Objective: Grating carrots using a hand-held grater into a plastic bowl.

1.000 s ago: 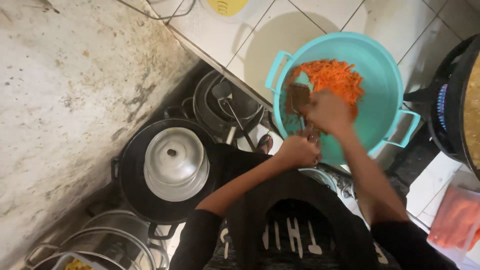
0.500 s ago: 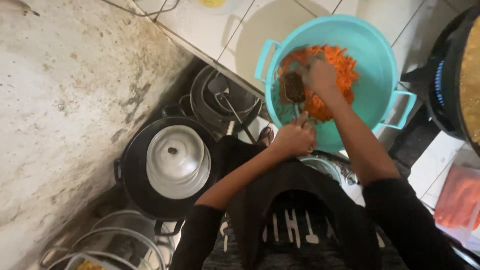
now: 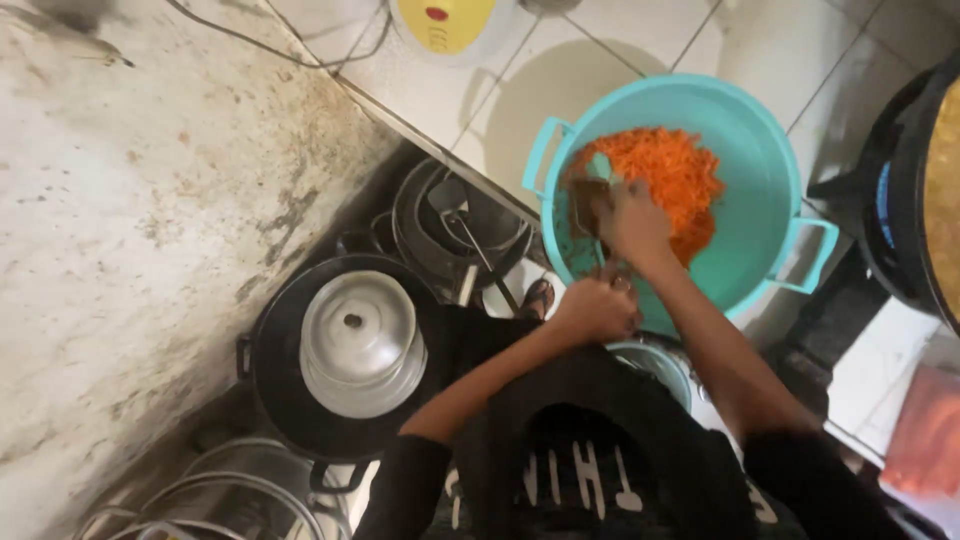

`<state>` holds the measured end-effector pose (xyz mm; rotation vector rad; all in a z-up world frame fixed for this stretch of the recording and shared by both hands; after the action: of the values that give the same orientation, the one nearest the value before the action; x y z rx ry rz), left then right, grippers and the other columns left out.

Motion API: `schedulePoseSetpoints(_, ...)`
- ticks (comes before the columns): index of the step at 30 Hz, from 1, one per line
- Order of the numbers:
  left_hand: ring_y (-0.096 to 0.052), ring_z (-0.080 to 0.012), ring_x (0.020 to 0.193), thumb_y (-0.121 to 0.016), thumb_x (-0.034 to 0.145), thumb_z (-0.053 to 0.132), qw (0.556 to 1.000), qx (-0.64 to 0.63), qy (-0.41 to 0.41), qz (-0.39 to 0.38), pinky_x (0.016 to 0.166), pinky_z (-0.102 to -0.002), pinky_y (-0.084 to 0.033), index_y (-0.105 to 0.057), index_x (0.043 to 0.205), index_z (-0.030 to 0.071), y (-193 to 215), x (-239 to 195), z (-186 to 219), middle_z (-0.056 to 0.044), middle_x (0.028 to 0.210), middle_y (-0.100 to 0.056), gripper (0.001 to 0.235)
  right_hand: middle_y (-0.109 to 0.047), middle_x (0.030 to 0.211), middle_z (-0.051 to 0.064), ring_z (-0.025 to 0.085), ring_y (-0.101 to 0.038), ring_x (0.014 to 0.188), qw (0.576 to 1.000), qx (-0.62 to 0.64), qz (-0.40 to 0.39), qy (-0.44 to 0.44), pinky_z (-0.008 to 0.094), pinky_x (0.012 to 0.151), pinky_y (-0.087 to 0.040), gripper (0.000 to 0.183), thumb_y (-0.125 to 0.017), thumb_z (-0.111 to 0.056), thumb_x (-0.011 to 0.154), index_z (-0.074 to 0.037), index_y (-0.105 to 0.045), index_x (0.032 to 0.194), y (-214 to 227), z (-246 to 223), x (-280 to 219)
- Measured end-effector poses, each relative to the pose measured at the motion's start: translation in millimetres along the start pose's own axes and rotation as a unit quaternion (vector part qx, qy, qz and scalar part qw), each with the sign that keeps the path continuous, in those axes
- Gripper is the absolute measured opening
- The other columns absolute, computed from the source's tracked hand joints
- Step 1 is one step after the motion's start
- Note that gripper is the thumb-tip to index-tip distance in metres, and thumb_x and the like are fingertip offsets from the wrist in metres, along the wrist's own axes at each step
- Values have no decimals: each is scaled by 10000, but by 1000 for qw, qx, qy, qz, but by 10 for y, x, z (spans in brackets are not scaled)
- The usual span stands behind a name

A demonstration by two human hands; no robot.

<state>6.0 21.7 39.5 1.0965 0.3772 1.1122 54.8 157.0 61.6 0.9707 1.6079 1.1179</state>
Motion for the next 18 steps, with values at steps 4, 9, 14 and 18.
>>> schedulePoseSetpoints(4, -690, -559, 978, -547, 759, 263, 980, 108, -60, 155, 822, -570, -594, -719, 781, 23, 54, -20, 13, -258, 788, -645, 296, -534, 1243, 244, 559, -692, 836, 1000, 19, 2, 6, 655, 790, -574, 249, -645, -217, 982, 21, -712, 1013, -153, 133, 477)
schedulePoseSetpoints(9, -715, -461, 975, -539, 753, 334, 986, 98, -30, 135, 838, -511, -603, -757, 820, 89, 211, -8, 3, -166, 781, -689, 335, -556, 1180, 209, 576, -698, 835, 999, 7, -44, 11, 667, 738, -578, 311, -602, -313, 972, -48, -676, 1118, 134, -158, -97)
schedulePoseSetpoints(14, -715, -464, 1001, -568, 750, 282, 978, 124, -69, 155, 867, -492, -598, -736, 800, 67, 428, 32, 15, -188, 755, -678, 277, -579, 1190, 255, 588, -678, 898, 998, 63, 11, 2, 649, 760, -568, 329, -663, -314, 951, -18, -697, 1091, -260, 250, 825)
schedulePoseSetpoints(18, -725, -427, 985, -600, 753, 346, 979, 46, -85, 180, 912, -488, -596, -694, 739, 82, 597, 188, -8, -158, 777, -694, 281, -661, 1134, 195, 498, -660, 1061, 967, 249, -31, -32, 600, 875, -512, 467, -735, -531, 887, -128, -707, 1120, 524, 289, 336)
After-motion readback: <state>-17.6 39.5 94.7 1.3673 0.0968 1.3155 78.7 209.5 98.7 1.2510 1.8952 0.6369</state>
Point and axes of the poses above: each hand's wrist, its own x-axis towards the middle knuckle, its own y-axis out of the back of the hand, z = x × y, the point moved 3 cm from there along x, towards the middle knuckle
